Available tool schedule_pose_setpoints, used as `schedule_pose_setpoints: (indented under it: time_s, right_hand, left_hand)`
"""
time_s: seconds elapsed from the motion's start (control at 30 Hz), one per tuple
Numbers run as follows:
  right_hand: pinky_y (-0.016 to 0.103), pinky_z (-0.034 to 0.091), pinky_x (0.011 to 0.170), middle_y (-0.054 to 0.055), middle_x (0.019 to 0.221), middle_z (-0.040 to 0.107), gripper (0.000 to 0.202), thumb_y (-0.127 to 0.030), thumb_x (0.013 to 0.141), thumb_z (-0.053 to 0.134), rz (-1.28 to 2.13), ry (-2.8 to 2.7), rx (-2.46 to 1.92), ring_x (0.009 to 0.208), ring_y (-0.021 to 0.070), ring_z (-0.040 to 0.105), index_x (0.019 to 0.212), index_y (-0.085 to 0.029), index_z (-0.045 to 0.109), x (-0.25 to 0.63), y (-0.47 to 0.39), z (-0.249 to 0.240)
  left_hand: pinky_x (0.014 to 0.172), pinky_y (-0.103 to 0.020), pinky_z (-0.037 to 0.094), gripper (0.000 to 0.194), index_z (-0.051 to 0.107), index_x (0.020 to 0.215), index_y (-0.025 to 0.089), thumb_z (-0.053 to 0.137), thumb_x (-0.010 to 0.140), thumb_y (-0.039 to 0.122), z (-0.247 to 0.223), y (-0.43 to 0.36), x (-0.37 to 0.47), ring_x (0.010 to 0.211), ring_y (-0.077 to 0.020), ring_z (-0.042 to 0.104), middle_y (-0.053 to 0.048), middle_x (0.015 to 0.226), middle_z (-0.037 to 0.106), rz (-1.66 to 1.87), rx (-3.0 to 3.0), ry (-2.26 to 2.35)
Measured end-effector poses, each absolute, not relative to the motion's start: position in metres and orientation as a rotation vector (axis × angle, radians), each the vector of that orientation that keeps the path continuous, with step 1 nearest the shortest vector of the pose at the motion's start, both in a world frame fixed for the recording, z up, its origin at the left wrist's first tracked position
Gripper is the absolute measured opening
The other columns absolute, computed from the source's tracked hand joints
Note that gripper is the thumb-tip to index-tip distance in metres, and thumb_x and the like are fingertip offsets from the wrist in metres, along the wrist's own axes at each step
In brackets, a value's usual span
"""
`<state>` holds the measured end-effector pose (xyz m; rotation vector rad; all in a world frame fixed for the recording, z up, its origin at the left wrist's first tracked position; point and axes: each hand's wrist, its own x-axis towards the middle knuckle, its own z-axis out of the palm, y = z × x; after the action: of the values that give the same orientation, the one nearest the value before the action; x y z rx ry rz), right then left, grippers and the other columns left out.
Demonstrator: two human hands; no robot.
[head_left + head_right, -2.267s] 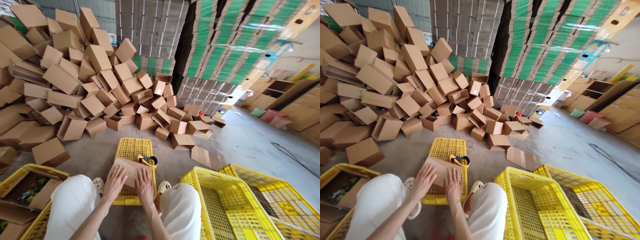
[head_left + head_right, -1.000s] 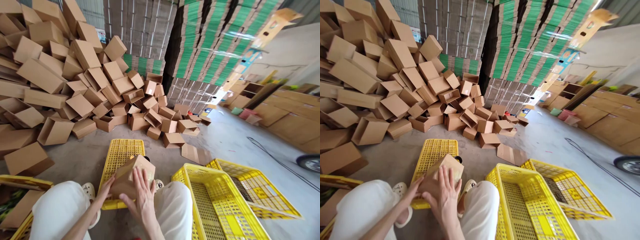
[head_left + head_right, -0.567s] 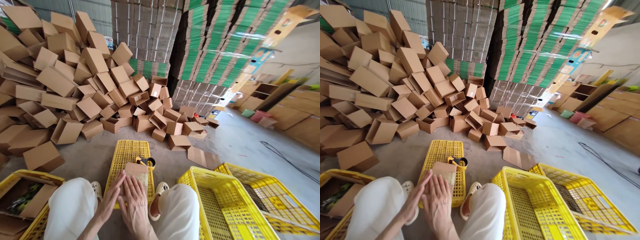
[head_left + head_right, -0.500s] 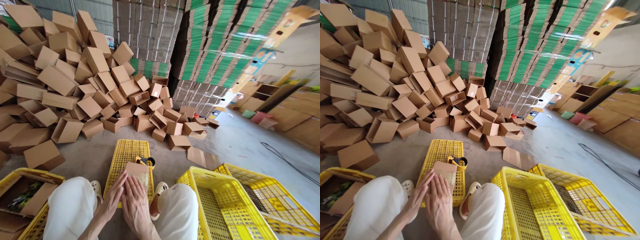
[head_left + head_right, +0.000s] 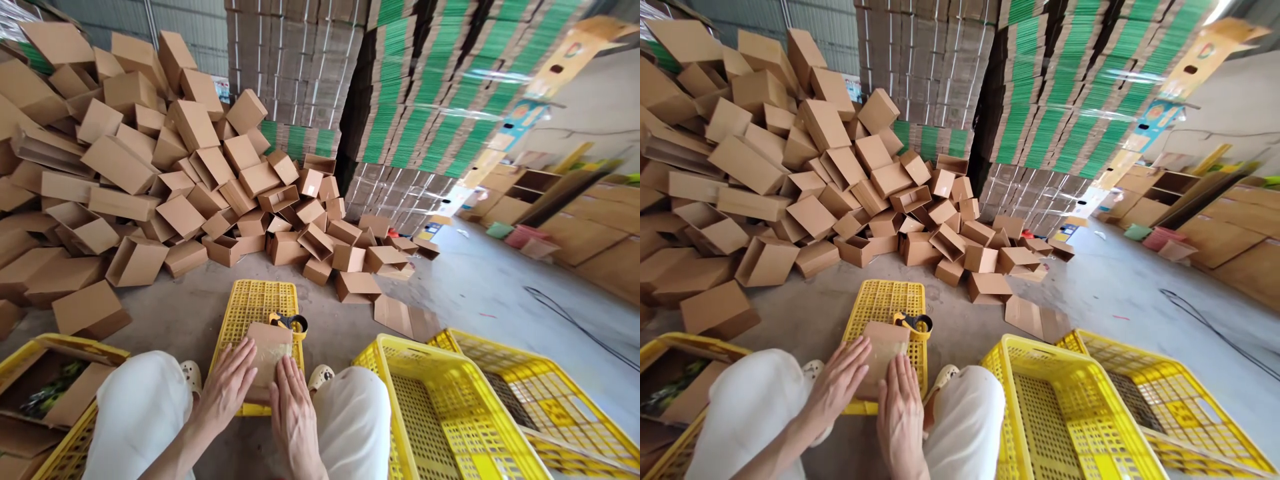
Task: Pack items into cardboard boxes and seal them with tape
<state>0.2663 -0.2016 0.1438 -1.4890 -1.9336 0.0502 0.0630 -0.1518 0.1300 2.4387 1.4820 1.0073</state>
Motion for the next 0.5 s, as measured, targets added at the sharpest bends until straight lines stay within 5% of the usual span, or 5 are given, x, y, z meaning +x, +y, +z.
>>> schedule_pose_setpoints:
  time_s: [0.37,0.5]
  right_hand:
    - [0.053,0.051,0.121,0.019,0.15,0.065,0.047,-0.021,0.105,0.045,0.116,-1.977,-1.574,0.144,0.0349,0.06,0.143,-0.012,0.071,0.258,-0.146,0.162]
    - [0.05,0.049,0.124,0.014,0.155,0.062,0.048,-0.024,0.107,0.045,0.098,-1.953,-1.505,0.149,0.0316,0.054,0.15,-0.018,0.066,0.26,-0.165,0.155]
  left_hand:
    - [0.123,-0.055,0.05,0.052,0.053,0.159,0.022,0.041,0.109,0.025,0.132,-0.137,0.093,0.149,-0.0299,0.054,-0.013,0.159,0.059,0.941,2.592,1.31]
    - [0.123,-0.054,0.048,0.053,0.051,0.161,0.026,0.042,0.108,0.024,0.126,-0.143,0.095,0.153,-0.0298,0.05,-0.011,0.163,0.054,0.964,2.563,1.357]
